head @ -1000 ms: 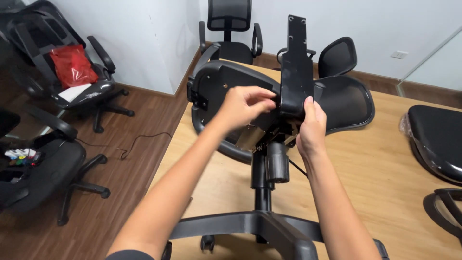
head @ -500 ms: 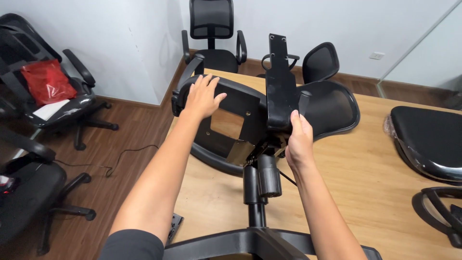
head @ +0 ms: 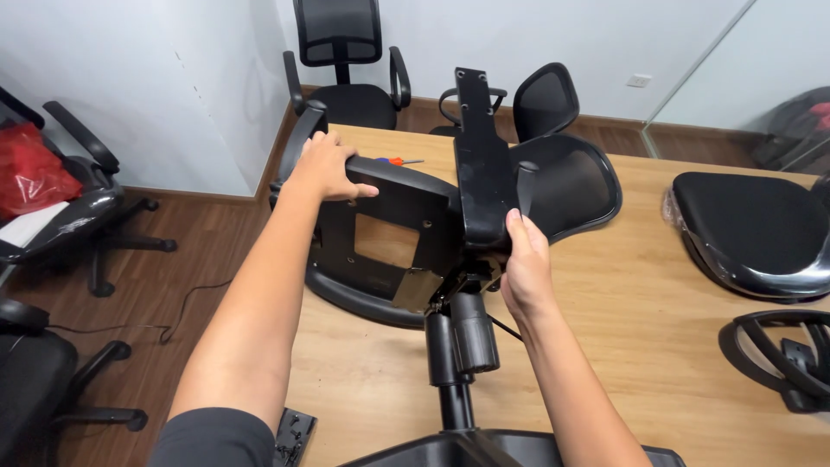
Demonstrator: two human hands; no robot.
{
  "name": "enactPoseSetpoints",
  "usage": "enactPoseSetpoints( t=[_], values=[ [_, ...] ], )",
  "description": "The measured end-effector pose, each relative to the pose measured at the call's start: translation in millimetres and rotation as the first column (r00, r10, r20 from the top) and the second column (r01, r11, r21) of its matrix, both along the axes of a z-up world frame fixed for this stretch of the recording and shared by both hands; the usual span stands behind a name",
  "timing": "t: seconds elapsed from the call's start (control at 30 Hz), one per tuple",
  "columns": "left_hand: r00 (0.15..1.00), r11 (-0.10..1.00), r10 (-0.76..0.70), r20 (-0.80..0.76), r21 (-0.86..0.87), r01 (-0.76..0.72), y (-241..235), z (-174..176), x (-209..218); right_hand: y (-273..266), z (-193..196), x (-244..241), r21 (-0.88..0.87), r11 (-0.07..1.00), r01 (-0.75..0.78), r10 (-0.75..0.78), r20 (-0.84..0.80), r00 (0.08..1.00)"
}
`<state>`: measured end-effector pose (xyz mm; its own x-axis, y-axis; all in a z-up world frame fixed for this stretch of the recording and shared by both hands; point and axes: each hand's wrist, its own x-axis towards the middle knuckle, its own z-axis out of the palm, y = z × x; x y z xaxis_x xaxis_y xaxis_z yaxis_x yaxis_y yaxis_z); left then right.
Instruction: The person assembles an office chair on a wooden table. They attach casters to the chair base, mount the gas lift and mechanism, align the seat onto the base, and drive screws into the seat plate using a screwdriver, steadying the seat with the other hand.
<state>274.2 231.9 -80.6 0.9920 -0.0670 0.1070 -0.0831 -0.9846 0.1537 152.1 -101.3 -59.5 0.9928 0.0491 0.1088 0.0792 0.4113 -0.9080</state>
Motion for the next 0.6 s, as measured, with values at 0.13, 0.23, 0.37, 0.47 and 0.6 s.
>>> enactPoseSetpoints(
  t=[0.13, 0.23, 0.37, 0.47, 0.6],
  values=[
    [0.992, 0.986, -0.074, 0.106, -0.141, 0.089, -2.6, 2.4, -19.6, -5.8, -5.2, 3.1, 0.021, 1.0, -0.012, 0.011, 0.015, 1.0],
    [0.998, 0.977, -0.069, 0.007, -0.203, 0.069, -19.4, 10.5, -49.9, -9.4, -6.0, 1.9, -0.025, 1.0, 0.013, -0.013, 0.013, 1.0],
    [0.97, 0.959, -0.038, 0.239, -0.264, 0.103, -40.9, 12.2, -76.8, -9.9, -10.5, 2.1, -0.01, 1.0, 0.017, -0.017, 0.013, 1.0],
    [0.978, 0.965, -0.015, 0.208, -0.255, 0.069, -54.2, 10.9, -89.1, -10.1, -26.1, 8.4, -0.05, 0.998, 0.026, -0.024, 0.039, 0.999],
    [0.96, 0.954, -0.031, 0.278, -0.277, 0.111, -69.2, 8.8, -103.2, 5.6, -14.9, 2.7, -0.055, 0.998, -0.004, 0.005, 0.018, 1.0]
  ],
)
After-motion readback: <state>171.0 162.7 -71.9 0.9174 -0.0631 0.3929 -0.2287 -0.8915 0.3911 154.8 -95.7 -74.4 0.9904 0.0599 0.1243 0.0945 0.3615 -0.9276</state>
